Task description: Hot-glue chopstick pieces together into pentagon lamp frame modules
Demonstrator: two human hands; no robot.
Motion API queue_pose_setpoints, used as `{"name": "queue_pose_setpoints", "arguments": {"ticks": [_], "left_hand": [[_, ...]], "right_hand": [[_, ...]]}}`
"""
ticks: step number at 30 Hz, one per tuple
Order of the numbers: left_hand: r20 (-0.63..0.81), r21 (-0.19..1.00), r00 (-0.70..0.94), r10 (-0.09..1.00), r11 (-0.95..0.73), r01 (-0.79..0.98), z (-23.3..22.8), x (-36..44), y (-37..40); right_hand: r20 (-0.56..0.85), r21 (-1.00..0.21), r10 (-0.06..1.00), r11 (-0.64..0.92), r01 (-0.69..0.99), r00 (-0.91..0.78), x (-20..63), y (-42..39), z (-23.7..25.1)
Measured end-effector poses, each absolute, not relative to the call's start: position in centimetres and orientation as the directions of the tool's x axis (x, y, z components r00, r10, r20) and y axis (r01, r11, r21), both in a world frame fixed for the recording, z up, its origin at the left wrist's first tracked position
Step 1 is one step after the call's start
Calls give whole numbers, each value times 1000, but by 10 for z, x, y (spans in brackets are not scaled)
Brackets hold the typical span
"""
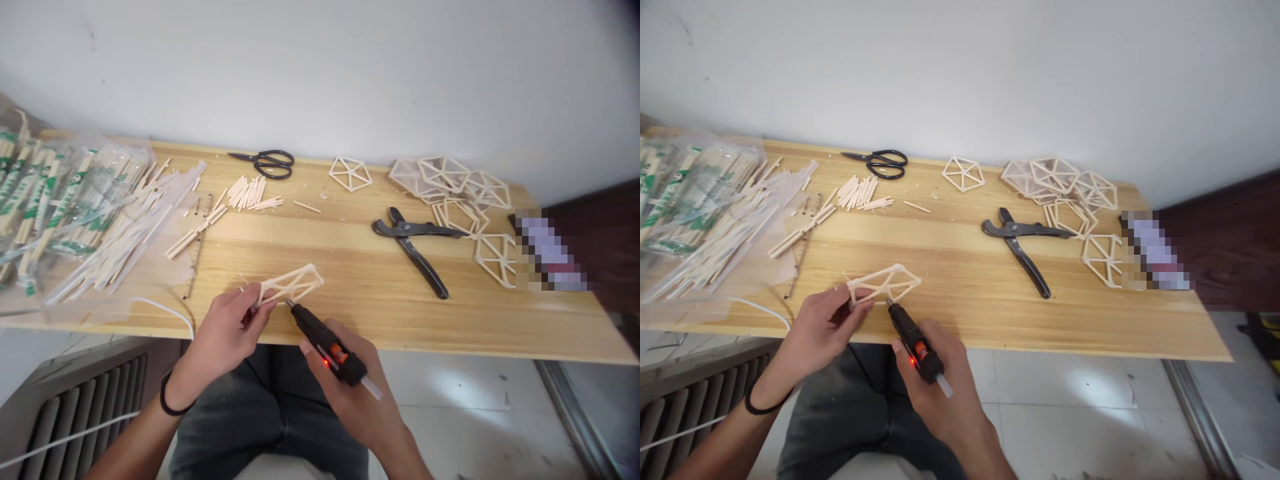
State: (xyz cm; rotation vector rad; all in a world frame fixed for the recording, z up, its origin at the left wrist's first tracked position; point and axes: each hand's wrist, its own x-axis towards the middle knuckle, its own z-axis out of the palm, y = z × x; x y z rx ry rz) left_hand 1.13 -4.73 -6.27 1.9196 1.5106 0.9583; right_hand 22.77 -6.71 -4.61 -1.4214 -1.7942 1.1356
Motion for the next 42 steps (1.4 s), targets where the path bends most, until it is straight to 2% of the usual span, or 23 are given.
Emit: {"name": "queue_pose_setpoints", "arguments": {"ticks": [9,19,39,42], "left_hand": [[196,777,117,974,-227,587,-61,13,-46],[178,763,111,978,-208,612,-56,14,-46],[214,741,120,969,-241,626,-60,14,-45],[212,752,121,970,-241,614,-60,14,-45]], "right_hand": [[-50,-888,978,49,457,-202,245,-72,-46],[38,-861,967,160,483,-252,230,-63,-48],[-8,-885,967,112,451,-256,239,-71,-46],[22,-884,963,143,445,-267,243,-72,-44]]}}
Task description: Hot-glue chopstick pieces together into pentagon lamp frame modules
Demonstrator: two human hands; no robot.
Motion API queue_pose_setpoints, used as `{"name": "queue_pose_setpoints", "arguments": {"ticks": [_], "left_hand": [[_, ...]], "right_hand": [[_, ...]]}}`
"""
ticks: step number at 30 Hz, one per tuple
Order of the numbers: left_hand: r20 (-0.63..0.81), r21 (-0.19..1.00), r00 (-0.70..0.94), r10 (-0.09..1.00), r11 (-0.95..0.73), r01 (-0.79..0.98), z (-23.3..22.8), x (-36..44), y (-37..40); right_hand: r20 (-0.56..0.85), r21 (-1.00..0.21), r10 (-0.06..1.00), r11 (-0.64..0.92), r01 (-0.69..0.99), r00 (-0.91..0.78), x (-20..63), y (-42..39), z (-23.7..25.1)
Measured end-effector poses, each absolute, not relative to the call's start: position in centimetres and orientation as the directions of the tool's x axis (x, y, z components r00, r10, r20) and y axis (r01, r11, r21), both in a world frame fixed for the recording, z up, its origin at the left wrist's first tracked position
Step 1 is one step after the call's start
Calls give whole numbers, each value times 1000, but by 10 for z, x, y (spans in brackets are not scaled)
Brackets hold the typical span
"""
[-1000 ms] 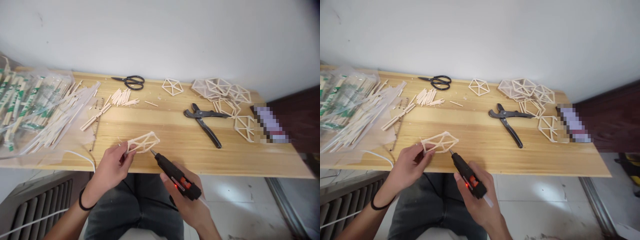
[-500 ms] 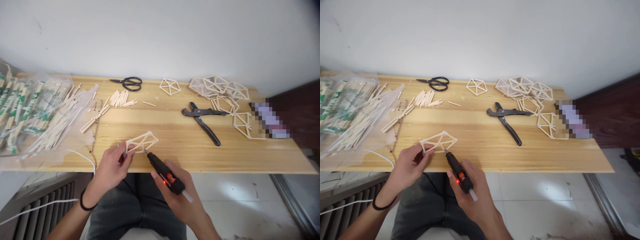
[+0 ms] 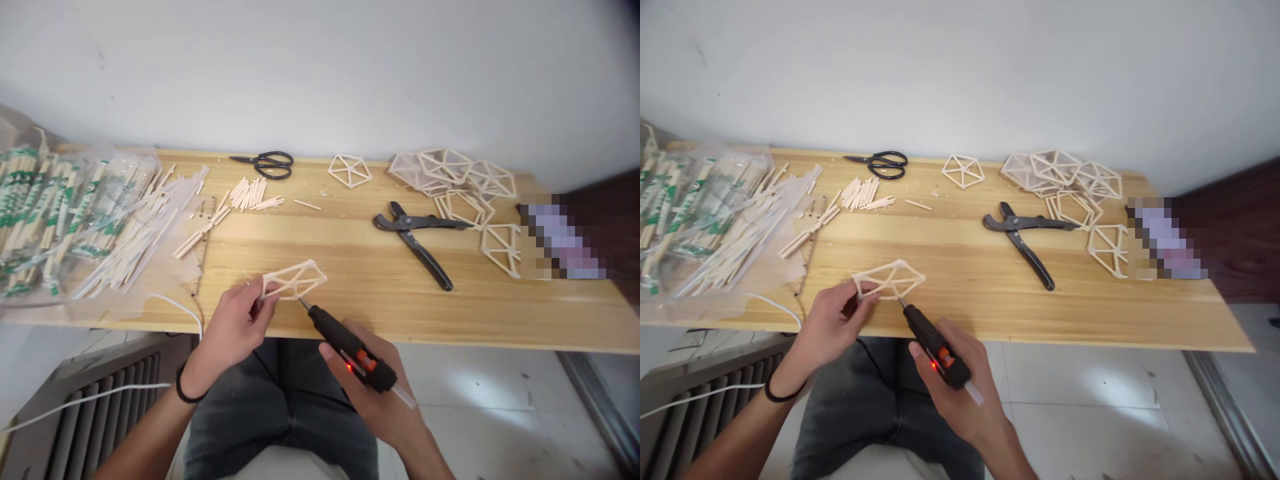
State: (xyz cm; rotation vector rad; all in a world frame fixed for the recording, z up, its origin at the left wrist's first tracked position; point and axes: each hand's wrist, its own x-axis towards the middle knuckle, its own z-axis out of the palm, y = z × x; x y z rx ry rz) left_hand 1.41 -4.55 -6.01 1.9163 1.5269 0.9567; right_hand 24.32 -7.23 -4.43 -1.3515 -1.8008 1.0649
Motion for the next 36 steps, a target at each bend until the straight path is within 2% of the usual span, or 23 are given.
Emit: {"name": "queue_pose_setpoints", "arguments": {"ticks": [4,10,18,29,36], "left_hand": [[181,779,104,978,-207,592,-60,15,-47],[187,792,93,978,-206,575,-60,15,-46],[210,782,96,973,-226,580,-61,14,-46],[132,804,98,986,-164,572,-58,13,-45],[135,811,104,985,-170,559,-56,11,-46]], "right_hand": [[83,-867,950,217,448,-301,237,-65,-47],[82,-845,946,232,482,-312,226,-56,-48],[15,-866,958,155,475,-285,229,-62,-45],[-112,-906,964,0,423,-240,228,-60,-42],[-131,-903,963,-17,429,-237,225,-57,-43]]}}
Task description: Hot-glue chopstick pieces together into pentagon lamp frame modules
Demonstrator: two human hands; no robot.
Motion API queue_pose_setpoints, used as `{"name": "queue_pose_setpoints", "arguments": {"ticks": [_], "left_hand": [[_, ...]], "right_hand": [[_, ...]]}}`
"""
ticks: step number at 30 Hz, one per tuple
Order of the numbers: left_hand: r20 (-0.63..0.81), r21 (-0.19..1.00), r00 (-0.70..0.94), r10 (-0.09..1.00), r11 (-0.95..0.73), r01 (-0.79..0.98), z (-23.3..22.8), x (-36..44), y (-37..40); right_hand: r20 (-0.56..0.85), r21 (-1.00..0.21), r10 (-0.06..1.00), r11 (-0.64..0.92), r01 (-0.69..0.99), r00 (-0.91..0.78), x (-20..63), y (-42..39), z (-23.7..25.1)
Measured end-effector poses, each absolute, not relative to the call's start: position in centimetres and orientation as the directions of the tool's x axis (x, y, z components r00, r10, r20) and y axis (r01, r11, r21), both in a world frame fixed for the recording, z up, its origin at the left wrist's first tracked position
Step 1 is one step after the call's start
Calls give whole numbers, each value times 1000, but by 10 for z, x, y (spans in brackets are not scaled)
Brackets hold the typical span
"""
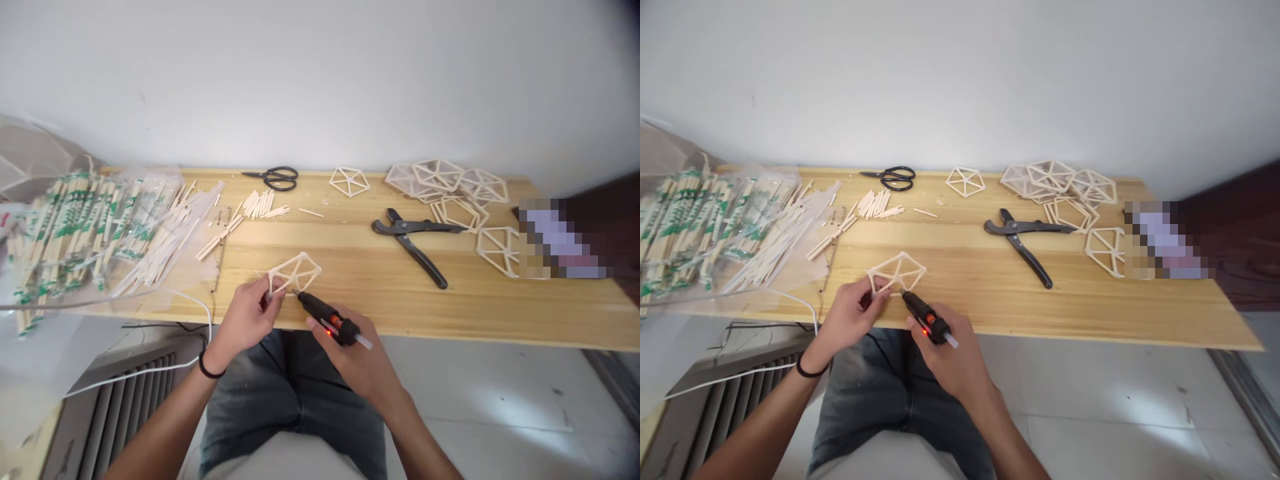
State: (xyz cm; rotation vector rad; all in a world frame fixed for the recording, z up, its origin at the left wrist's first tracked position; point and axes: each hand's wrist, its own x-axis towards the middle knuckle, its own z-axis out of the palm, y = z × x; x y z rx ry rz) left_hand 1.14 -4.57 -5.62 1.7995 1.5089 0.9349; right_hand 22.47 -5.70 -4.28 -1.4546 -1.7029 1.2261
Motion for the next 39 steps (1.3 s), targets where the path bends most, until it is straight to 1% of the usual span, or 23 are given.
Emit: {"name": "queue_pose_setpoints", "arguments": {"ticks": [5,11,16,19,22,25,29,32,35,39], "left_hand": [[81,847,92,992,-117,519,-54,10,-44],[62,871,69,996,-88,484,-51,6,-43],[51,890,48,998,-68,452,-54,5,-43],[40,905,48,998,-57,422,-55,4,-43],[18,925,42,999,-33,379,-55,1,-44],[-29,956,61,998,10,292,-56,-3,-45],[-69,981,63,996,56,186,-61,-8,-46],[-73,985,43,996,66,159,-63,-10,-45],[-79,986,67,995,68,153,-63,-12,-44],[-66,989,94,993,53,136,-62,-14,-43]], "right_hand": [[-166,-919,960,-68,387,-226,227,-57,-43],[-133,-921,966,-37,388,-223,220,-55,-42],[-119,-937,976,-50,345,-182,226,-59,-44],[-93,-932,985,-35,361,-145,228,-62,-45],[-91,-921,981,-18,389,-172,223,-63,-43],[-63,-922,976,22,388,-206,217,-64,-42],[-8,-917,984,64,393,-179,217,-67,-43],[-23,-926,982,51,374,-190,221,-68,-43],[-36,-927,979,41,373,-198,222,-70,-41],[-18,-918,987,46,393,-157,217,-71,-42]]}}
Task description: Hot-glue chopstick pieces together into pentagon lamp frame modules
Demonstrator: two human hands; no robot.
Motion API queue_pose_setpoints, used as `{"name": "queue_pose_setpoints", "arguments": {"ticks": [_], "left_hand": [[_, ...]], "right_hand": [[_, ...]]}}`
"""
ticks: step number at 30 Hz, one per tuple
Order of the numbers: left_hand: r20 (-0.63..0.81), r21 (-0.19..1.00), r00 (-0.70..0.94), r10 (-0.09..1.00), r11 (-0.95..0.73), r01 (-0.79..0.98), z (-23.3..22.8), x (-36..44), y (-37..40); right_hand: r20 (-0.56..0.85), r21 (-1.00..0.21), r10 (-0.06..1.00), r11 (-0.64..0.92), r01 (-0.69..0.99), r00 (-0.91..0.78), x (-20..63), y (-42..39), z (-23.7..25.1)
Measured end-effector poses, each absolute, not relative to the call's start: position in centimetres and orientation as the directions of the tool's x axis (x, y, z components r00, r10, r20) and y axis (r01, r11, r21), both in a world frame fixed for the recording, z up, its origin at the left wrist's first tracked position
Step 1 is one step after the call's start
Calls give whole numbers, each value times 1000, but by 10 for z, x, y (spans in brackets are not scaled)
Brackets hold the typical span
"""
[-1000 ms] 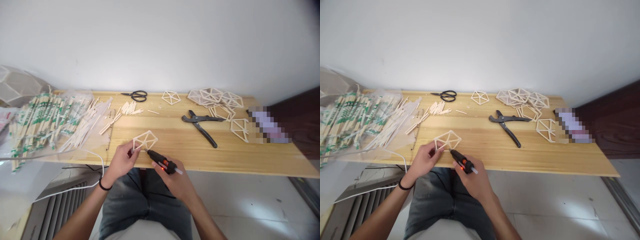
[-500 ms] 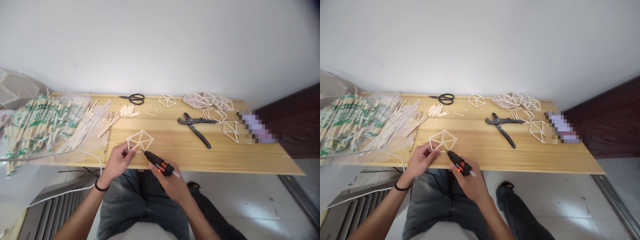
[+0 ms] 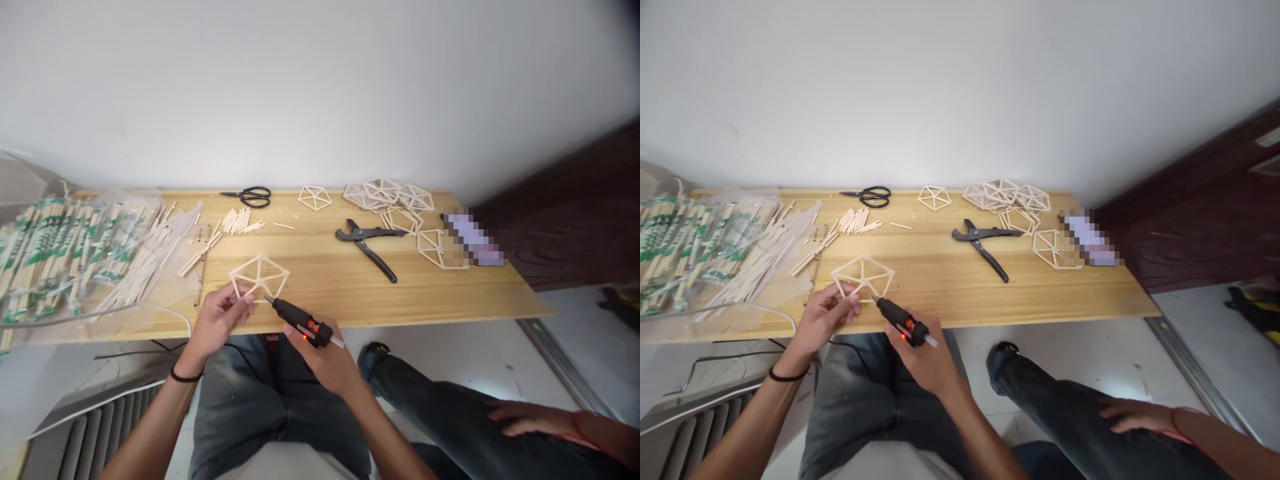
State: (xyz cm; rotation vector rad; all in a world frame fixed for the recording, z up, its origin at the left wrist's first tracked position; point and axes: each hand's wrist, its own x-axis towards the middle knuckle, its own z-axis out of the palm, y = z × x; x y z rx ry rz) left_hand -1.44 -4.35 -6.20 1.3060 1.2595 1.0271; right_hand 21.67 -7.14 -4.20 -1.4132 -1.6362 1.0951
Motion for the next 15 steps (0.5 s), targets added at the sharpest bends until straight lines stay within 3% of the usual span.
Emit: {"name": "queue_pose_setpoints", "arguments": {"ticks": [15], "left_hand": [[-88,994,77,993,83,68,-69,-20,-45]], "right_hand": [[-130,-933,987,-88,350,-99,219,-81,-54]]}}
